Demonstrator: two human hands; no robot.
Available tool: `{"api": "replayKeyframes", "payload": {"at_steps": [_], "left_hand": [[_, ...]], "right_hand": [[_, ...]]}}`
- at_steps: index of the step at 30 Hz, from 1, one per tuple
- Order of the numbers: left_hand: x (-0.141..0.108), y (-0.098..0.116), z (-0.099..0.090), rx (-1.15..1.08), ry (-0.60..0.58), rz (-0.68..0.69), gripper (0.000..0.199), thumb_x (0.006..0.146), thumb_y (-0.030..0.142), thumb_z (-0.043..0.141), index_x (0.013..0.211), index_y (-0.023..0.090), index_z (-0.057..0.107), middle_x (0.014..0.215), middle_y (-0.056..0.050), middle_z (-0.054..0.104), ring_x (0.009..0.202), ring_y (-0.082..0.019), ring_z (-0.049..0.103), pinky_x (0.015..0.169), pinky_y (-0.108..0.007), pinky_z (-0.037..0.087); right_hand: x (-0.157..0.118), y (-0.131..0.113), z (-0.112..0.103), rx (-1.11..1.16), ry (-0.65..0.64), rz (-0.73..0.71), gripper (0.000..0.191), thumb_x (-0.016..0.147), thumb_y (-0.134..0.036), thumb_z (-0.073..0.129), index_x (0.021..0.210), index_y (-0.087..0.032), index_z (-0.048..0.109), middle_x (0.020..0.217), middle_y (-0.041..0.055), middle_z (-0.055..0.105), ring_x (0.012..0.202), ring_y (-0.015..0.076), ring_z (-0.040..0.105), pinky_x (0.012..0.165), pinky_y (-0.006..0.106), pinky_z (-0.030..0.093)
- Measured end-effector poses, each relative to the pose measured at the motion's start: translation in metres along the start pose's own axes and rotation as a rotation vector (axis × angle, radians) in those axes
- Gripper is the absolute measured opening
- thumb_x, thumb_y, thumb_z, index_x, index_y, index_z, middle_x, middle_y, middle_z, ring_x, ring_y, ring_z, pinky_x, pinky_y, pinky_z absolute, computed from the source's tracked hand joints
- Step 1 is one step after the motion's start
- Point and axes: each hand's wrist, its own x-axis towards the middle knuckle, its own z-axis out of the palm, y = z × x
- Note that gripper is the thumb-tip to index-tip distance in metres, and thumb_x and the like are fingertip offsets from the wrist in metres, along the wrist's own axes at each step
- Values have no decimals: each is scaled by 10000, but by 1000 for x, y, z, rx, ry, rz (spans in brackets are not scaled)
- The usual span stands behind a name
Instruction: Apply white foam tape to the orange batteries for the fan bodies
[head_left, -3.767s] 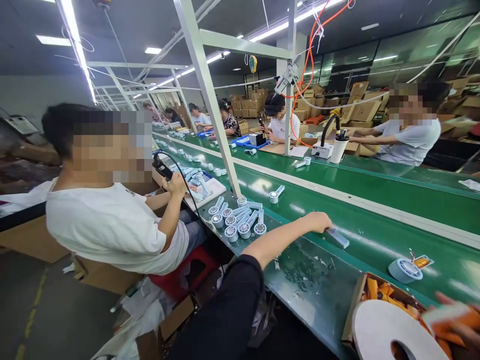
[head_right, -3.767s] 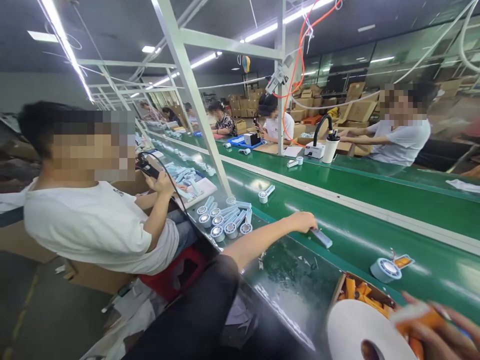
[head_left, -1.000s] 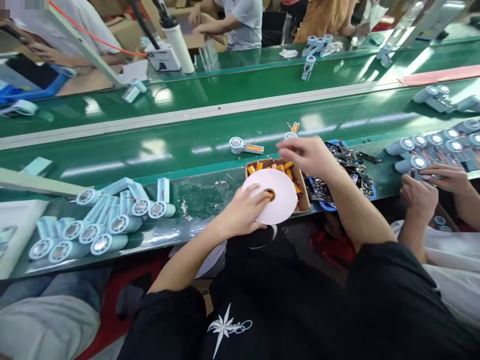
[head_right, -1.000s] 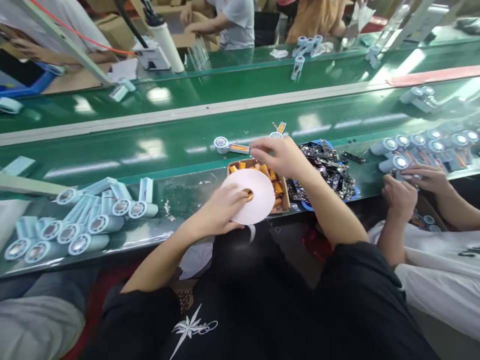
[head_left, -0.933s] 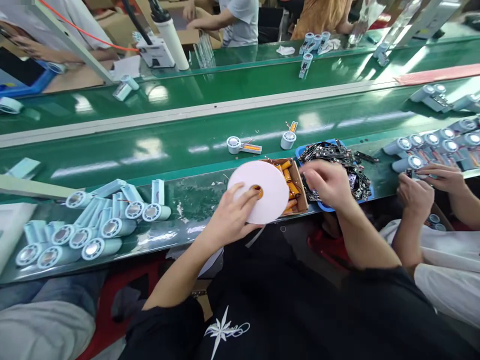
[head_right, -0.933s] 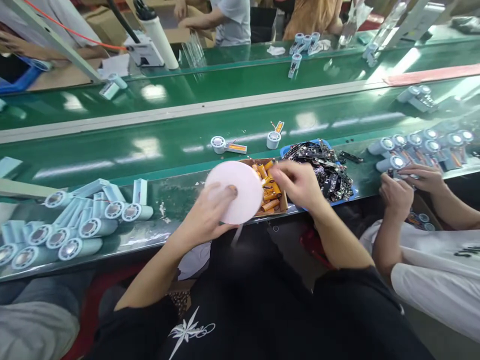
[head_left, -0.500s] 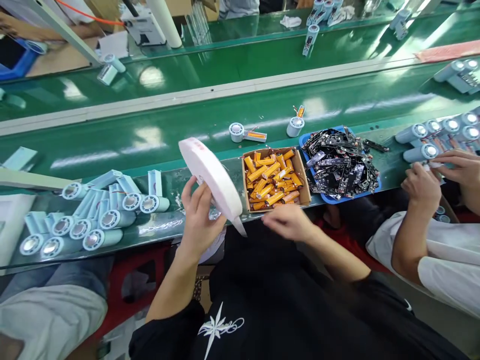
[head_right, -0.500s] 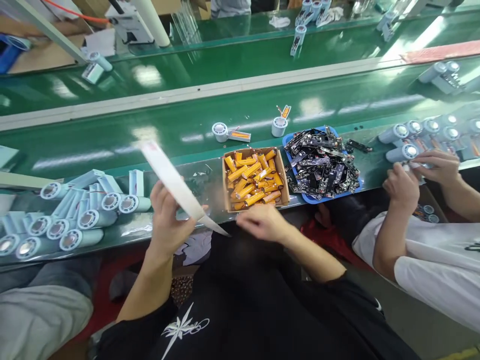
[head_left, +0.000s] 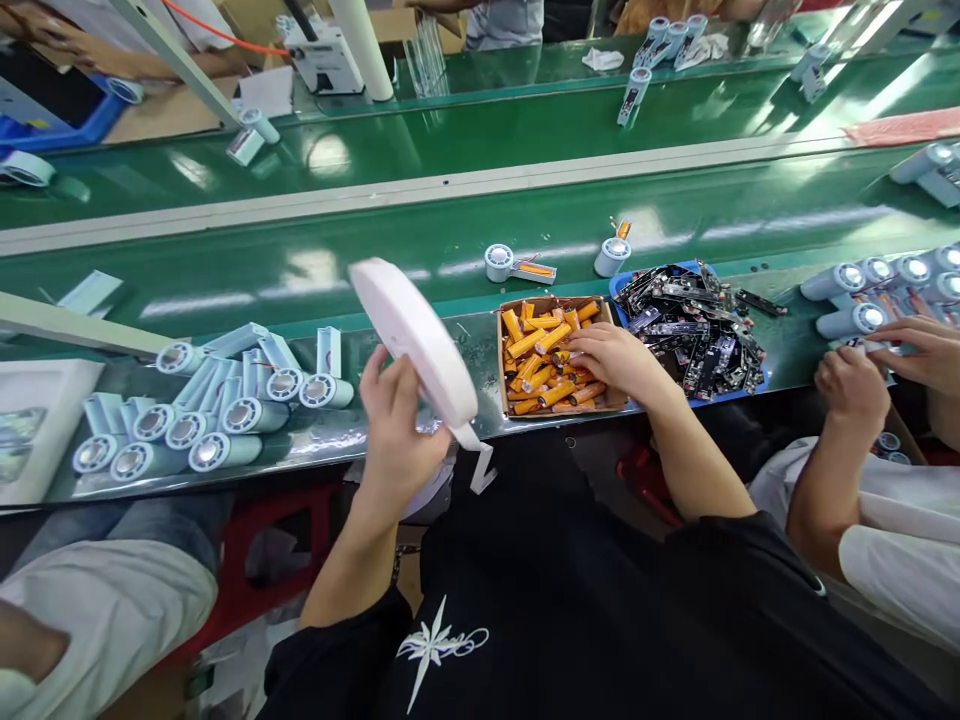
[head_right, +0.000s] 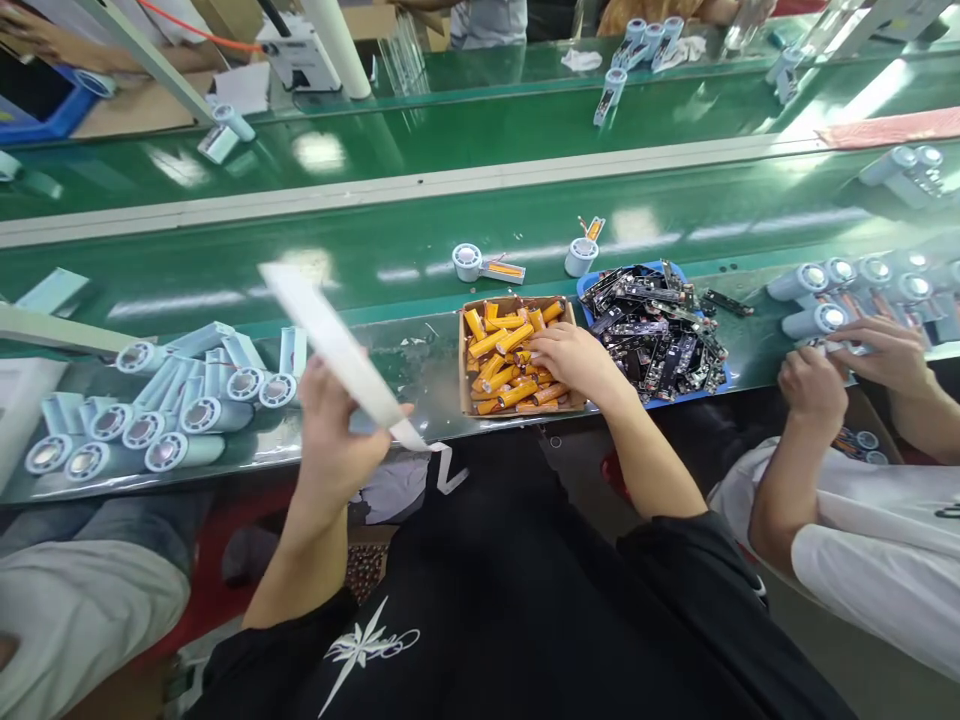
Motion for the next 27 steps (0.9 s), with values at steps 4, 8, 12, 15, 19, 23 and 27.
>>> {"api": "replayKeyframes", "payload": {"at_steps": [4,8,12,15,19,23,27], "left_hand": [[-1,1,27,159,-99,93,790,742,261,851,1453,231,507,1350,-136,613,1451,-442,371,1198,-643,387],[-15,-5,41,204,-195,63,744,722,214,792,1420,208,533,1354,-138,613,1392,-430,381,1192,-609,373],[-27,-34,41,274,-228,-115,739,778,278,757,1471,186,520,1408,-166,600,1378,-433,394,1202,-627,343],[-34,-57,36,332,-309,-238,752,840,330,716,1532,153,482,1467,-185,585,1417,-452,377,1215,-648,323],[-36,-51,26,333,-450,-204,749,870,253,666,1585,193,452,1584,-146,524,1522,-482,296,1238,-729,244],[-29,-3,28,12,-293,11,638,923,296,706,1529,214,523,1528,-141,580,1468,-366,470,1243,-605,384],[-23,37,49,-431,-168,113,456,933,320,778,1368,247,661,1265,-88,749,1138,-216,725,1024,-375,602]], "right_hand": [[-15,-17,-8,275,125,126,231,1008,-251,628,1215,-196,717,1150,102,777,1049,286,733,966,415,584],[-25,-40,-17,460,195,117,316,1001,-260,656,1311,-216,697,1270,87,760,1116,273,742,986,392,602],[-31,-50,-17,437,260,67,253,978,-252,726,1229,-234,755,1204,74,779,1102,270,745,1011,413,604],[-35,-57,-13,418,283,42,230,983,-249,733,1208,-218,762,1168,87,778,1096,271,740,996,419,612],[-39,-74,-8,428,227,-43,248,1026,-215,662,1264,-194,727,1193,107,758,1110,263,729,958,401,620],[-39,-91,-3,431,163,-129,270,1035,-232,655,1300,-210,701,1174,101,747,1049,252,730,904,397,627],[-37,-105,3,480,215,-223,245,1010,-249,705,1251,-205,711,1113,101,755,987,245,732,879,394,630]]}}
